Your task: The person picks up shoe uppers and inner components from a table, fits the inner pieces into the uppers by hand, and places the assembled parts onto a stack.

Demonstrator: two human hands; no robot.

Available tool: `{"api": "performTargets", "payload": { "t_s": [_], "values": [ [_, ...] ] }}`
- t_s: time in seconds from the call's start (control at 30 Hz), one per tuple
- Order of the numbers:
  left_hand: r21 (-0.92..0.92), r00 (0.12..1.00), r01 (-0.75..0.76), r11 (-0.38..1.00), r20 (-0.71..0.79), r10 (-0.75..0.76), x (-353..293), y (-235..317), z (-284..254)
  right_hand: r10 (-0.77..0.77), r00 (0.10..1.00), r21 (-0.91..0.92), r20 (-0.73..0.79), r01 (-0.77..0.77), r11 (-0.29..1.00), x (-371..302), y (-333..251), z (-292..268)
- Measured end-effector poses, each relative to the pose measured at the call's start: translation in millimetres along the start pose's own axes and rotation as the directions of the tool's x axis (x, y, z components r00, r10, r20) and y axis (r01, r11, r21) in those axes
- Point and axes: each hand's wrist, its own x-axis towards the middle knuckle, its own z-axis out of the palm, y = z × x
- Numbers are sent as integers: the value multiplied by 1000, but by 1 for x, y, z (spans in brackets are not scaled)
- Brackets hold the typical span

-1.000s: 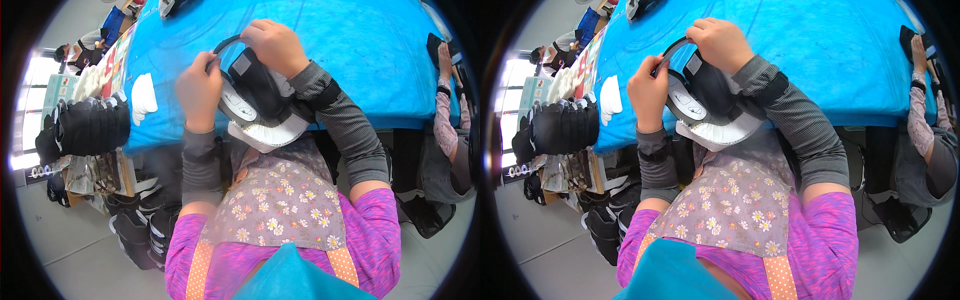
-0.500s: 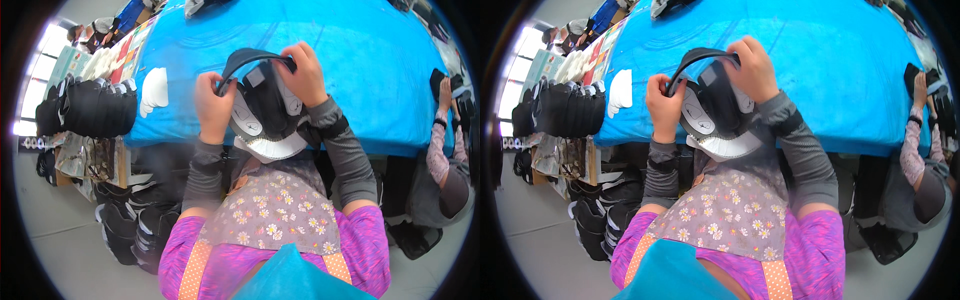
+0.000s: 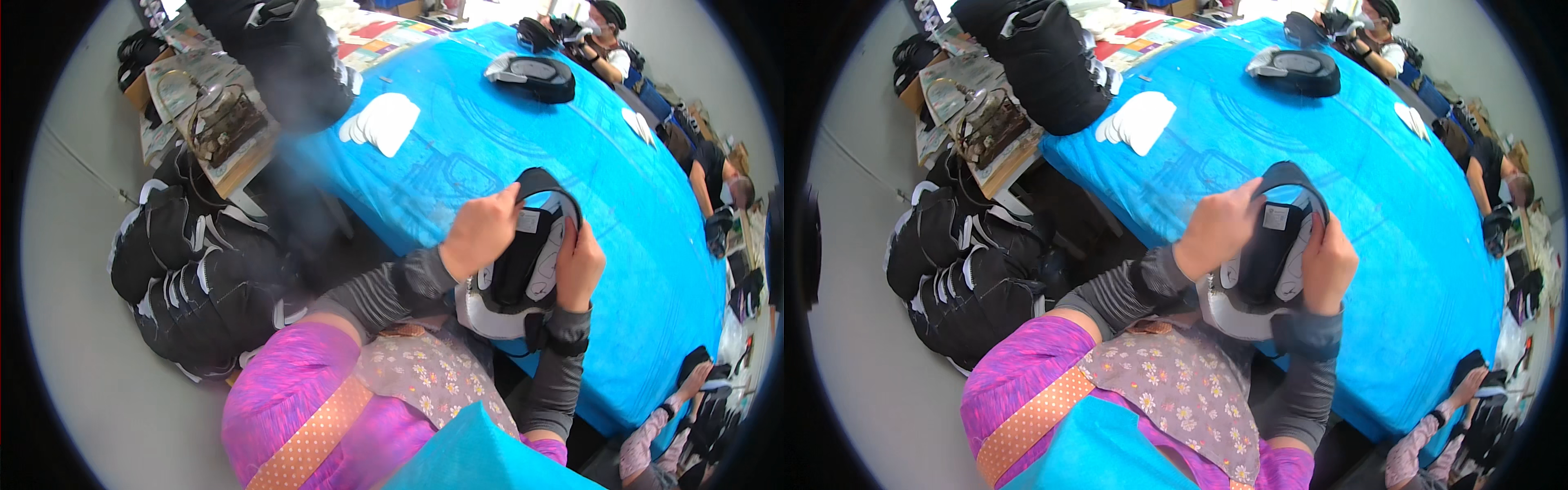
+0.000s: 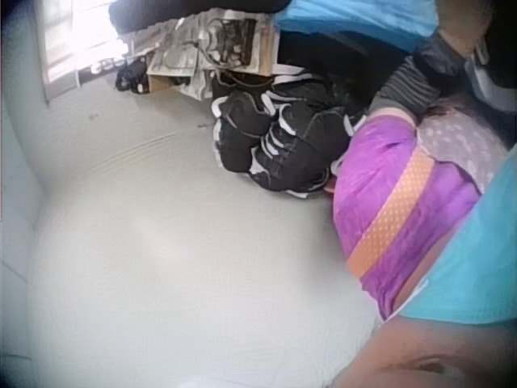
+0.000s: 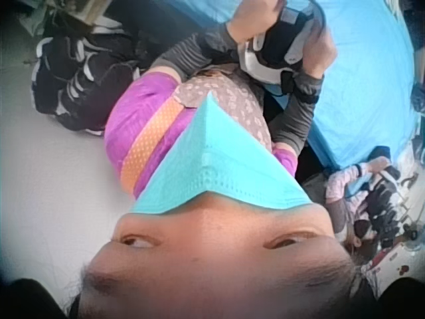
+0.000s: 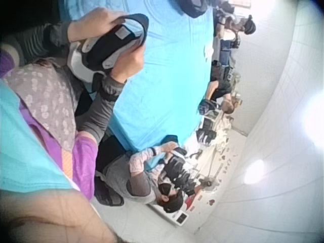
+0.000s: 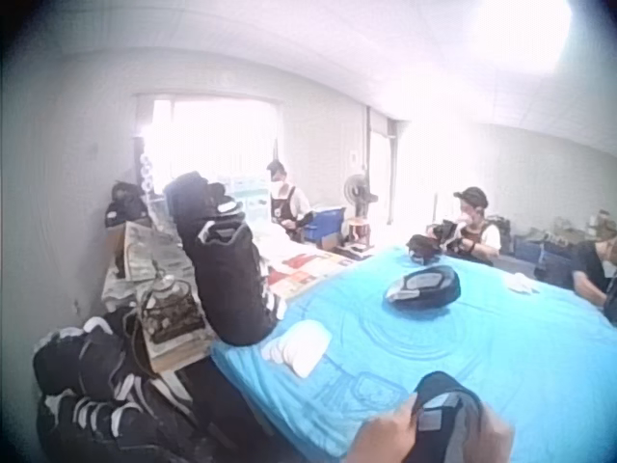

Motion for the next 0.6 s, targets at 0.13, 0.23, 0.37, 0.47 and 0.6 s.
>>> {"api": "performTargets", "payload": {
  "t_s": [0.13,0.23,0.37,0.47,0.6],
  "values": [
    [-251,993,-44,967,-115,16,10,47,-13,-54,934,-252,-354,-39,967,9,-96,-21],
    [-248,958,-221,943,-238,161,11,55,-23,118,890,-51,-440,-157,986,10,-113,-40],
    [-215,917,-310,926,-324,231,9,54,-18,240,897,43,-373,-241,969,6,-89,-50],
    [-262,946,-247,933,-272,174,2,47,-12,193,896,16,-400,-203,979,6,-85,-46],
    [-291,952,-244,925,-256,170,5,25,-12,174,930,-104,-323,-217,971,-1,-108,-44]
  ]
}}
